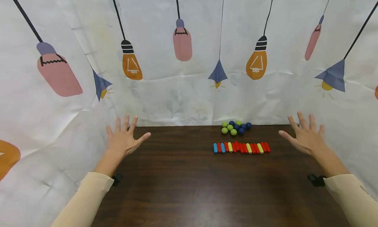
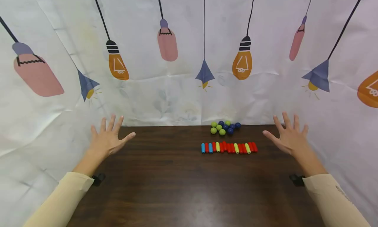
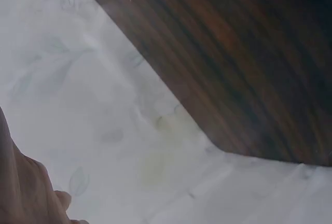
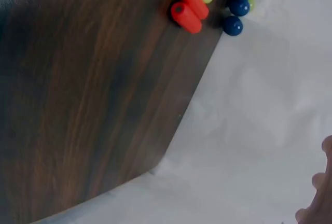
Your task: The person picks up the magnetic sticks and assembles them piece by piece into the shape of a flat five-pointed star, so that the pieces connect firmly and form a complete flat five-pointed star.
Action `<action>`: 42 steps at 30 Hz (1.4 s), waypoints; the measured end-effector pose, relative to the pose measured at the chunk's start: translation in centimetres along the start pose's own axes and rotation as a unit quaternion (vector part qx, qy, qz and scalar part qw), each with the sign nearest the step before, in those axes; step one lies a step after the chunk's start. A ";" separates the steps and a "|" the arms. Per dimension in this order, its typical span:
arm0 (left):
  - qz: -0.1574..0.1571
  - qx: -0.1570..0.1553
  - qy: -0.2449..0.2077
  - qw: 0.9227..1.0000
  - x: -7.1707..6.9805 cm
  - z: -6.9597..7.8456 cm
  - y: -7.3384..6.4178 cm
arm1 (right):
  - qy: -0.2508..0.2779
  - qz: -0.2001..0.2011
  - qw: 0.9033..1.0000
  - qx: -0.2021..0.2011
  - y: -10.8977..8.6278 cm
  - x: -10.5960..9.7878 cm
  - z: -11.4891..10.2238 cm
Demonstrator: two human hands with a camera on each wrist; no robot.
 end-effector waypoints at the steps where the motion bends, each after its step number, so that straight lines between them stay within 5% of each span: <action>1: 0.002 0.000 0.003 1.000 0.2 0.1 -0.4 | 0.001 0.000 1.000 -0.002 -0.3 0.1 -0.2; 16: -0.008 0.003 -0.032 0.999 5.0 2.2 -8.5 | 0.033 0.027 0.999 -0.020 -4.9 2.9 -4.1; 24: -0.029 0.005 -0.052 0.998 6.8 4.1 -11.7 | 0.073 0.031 0.997 -0.007 -6.6 4.8 -5.9; 35: -0.018 0.032 -0.085 0.996 6.7 8.1 -12.4 | 0.142 0.044 0.989 0.021 -6.9 6.8 -6.9; 42: -0.023 0.050 -0.147 0.988 5.9 12.8 -11.1 | 0.211 0.053 0.975 0.045 -5.6 8.0 -6.4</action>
Point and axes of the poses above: each hand's wrist, its own y-axis towards the middle knuckle, its own x-axis out of the palm, z = x × y, the point moved 9 cm from there along y, towards the middle knuckle, and after that the axes turned 14 degrees about -x, right-handed, at the moved point
